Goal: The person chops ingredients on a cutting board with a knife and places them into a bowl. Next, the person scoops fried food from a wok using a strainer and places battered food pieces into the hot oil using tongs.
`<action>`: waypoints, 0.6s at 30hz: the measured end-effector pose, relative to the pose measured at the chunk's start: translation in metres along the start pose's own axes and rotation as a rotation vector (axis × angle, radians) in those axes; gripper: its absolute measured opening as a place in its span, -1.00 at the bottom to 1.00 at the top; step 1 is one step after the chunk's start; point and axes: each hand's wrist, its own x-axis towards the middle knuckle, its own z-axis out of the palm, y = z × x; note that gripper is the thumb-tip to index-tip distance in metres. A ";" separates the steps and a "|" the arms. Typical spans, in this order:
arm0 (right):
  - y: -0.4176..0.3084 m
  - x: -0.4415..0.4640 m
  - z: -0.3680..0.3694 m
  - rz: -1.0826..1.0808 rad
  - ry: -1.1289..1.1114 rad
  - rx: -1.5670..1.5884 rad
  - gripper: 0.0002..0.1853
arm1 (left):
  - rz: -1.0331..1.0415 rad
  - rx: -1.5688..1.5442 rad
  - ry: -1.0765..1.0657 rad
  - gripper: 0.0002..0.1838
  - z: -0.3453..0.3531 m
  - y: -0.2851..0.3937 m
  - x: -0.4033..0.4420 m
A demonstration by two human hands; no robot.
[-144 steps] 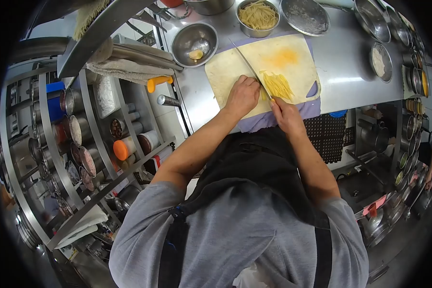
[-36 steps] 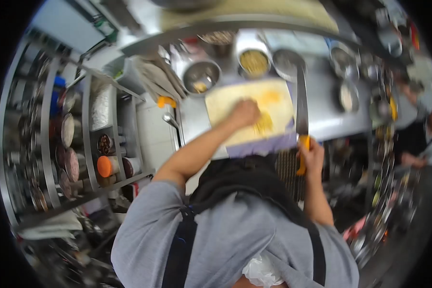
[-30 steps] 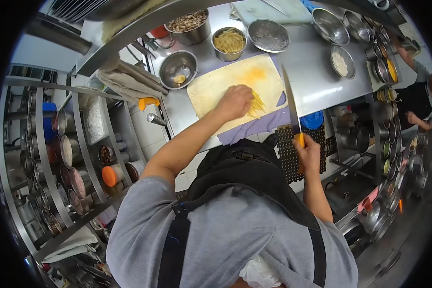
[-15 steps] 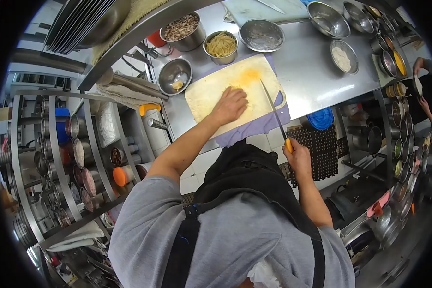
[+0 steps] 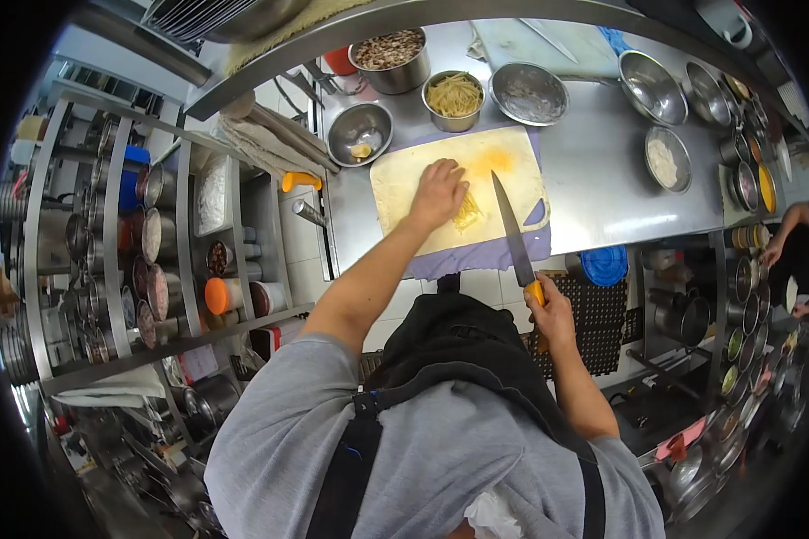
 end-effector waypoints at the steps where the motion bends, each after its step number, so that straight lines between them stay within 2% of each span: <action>1: -0.008 -0.002 -0.003 0.076 -0.022 0.047 -0.50 | -0.023 -0.032 -0.013 -0.74 0.001 0.006 -0.005; 5: -0.008 0.005 0.012 0.076 -0.087 0.213 -0.38 | -0.169 -0.141 0.029 -0.68 0.004 0.028 -0.031; 8: -0.010 0.014 0.033 0.033 -0.166 0.133 -0.37 | -0.237 -0.093 0.096 -0.62 0.001 0.050 -0.028; 10: -0.026 0.018 0.051 0.013 -0.189 0.195 -0.36 | -0.260 -0.091 0.090 -0.58 0.008 0.050 -0.027; 12: -0.032 0.023 0.069 0.064 -0.312 0.259 -0.36 | -0.393 -0.059 0.215 -0.61 0.019 0.045 -0.030; 16: -0.055 0.025 0.070 0.031 -0.329 0.216 -0.36 | -0.627 -0.275 0.364 -0.72 0.015 0.036 -0.033; 18: -0.070 0.030 0.060 0.007 -0.320 0.154 -0.36 | -0.622 -0.272 0.421 -0.76 0.011 0.034 -0.017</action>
